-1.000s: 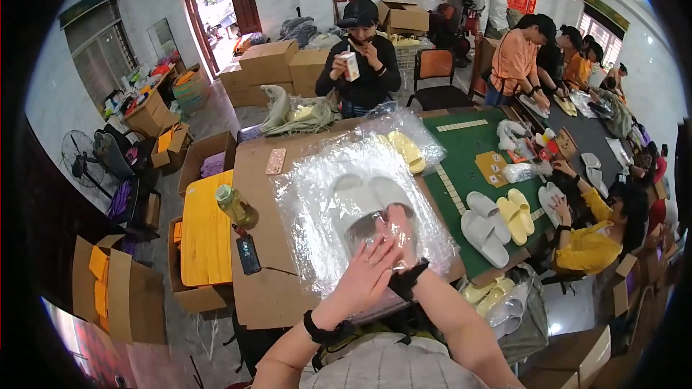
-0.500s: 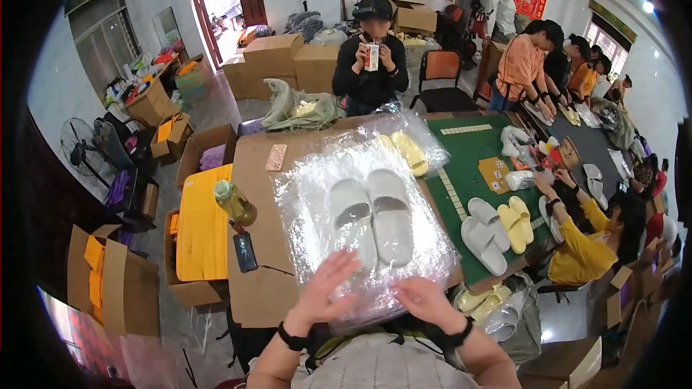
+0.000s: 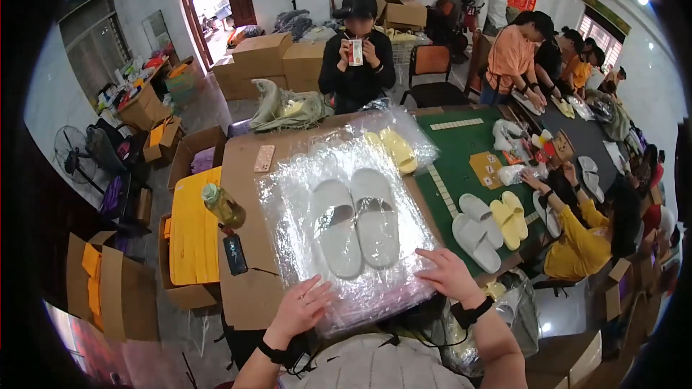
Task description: Packing slippers into plastic bags and placing them on a table in a manufacturing/packaging setting.
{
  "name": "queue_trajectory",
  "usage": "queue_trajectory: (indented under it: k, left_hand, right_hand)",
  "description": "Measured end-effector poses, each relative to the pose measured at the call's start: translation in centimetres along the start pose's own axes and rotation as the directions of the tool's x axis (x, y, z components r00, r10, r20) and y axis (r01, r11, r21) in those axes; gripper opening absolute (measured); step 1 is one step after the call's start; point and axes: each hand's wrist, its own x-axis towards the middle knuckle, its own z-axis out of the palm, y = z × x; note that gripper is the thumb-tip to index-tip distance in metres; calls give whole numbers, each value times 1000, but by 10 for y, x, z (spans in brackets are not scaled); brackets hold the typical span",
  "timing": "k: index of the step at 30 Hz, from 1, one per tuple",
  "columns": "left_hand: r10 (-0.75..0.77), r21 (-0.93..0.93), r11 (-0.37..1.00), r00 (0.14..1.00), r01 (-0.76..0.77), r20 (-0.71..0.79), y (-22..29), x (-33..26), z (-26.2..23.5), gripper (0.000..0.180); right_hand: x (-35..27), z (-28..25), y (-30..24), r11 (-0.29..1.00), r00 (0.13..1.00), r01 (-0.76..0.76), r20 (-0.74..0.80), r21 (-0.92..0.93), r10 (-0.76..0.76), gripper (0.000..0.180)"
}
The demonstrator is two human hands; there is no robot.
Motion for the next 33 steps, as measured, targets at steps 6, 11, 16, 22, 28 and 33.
queue_trajectory:
  k: [6, 11, 16, 22, 28, 33]
  left_hand:
    - [-157, -122, 983, 972, 137, -172, -4, -10, 9, 20]
    - [-417, -347, 877, 885, 333, -206, -10, -13, 22, 10]
    - [-603, -457, 761, 761, 460, -239, -18, -19, 41, 11]
    - [-770, -523, 617, 587, 588, -248, -25, -13, 70, 21]
    - [-816, -461, 571, 531, 679, -229, -18, -2, 61, 20]
    - [-801, -442, 592, 549, 673, -237, -17, 3, 57, 21]
  right_hand:
    - [0, 7, 8, 966, 977, -98, -161, 239, 139, 12]
    - [-5, 33, 17, 690, 900, -195, -153, 697, 408, 8]
    - [2, 58, 20, 450, 725, -341, -73, 825, 685, 8]
    - [18, 78, 36, 588, 629, -613, -124, 528, 768, 12]
    - [44, 61, -11, 797, 692, -594, -434, 112, 577, 26]
    - [48, 77, -58, 991, 971, -72, -237, -111, 44, 47]
